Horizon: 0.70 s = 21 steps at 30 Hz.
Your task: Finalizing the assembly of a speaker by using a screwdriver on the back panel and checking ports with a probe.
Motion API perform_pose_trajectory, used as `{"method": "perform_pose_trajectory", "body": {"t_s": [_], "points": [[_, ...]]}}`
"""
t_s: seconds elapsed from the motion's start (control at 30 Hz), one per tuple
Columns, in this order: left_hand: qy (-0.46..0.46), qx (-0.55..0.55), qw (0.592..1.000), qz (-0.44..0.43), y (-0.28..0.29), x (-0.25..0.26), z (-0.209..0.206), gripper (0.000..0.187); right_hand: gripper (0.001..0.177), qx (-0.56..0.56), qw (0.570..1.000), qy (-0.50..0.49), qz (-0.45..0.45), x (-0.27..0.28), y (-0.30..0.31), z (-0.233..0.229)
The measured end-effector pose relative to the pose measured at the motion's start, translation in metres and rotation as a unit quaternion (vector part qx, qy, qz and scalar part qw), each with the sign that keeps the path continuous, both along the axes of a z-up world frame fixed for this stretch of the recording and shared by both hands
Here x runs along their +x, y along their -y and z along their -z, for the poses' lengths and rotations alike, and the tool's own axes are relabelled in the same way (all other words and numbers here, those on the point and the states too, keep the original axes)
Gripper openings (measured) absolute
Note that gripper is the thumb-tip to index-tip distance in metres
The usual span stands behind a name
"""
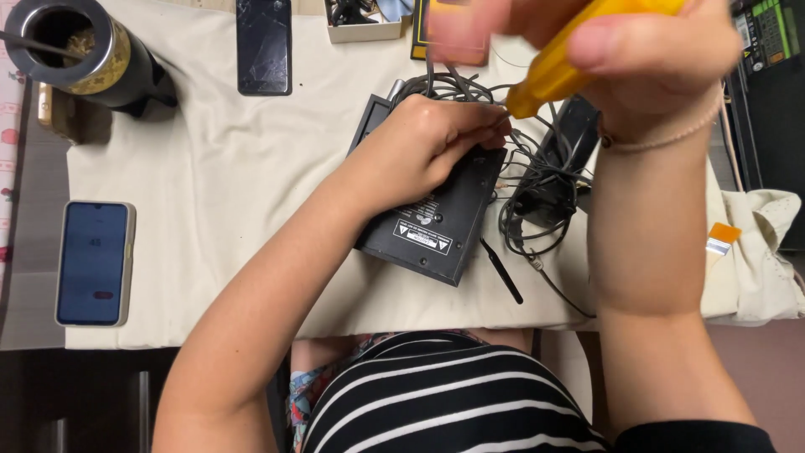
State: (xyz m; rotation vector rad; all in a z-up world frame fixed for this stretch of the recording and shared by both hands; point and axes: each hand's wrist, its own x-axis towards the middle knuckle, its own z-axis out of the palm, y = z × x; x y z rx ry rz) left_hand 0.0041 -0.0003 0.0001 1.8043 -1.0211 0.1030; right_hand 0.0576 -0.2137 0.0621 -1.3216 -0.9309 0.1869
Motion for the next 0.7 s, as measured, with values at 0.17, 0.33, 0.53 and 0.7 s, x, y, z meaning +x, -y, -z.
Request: {"method": "perform_pose_trajectory", "body": {"t_s": [0.17,0.33,0.53,0.7], "points": [[0.028,0.008,0.999,-0.044,-0.005,0.000,-0.006,0.007,0.028,0.002,0.998,-0.001,0.061,-0.025,-0.034,-0.006],[0.033,0.015,0.986,-0.162,-0.026,-0.003,-0.021,0.056,0.045,0.004,0.976,0.031,0.217,-0.053,-0.058,-0.014],[-0.123,0.130,0.976,-0.128,-0.040,-0.007,0.009,0.105,0.048,-0.028,0.965,0.083,0.248,-0.040,-0.060,-0.006],[-0.141,0.129,0.950,-0.248,-0.025,-0.042,0.015,0.101,0.031,0.111,0.932,-0.012,0.344,-0.021,-0.043,0.021]]}}
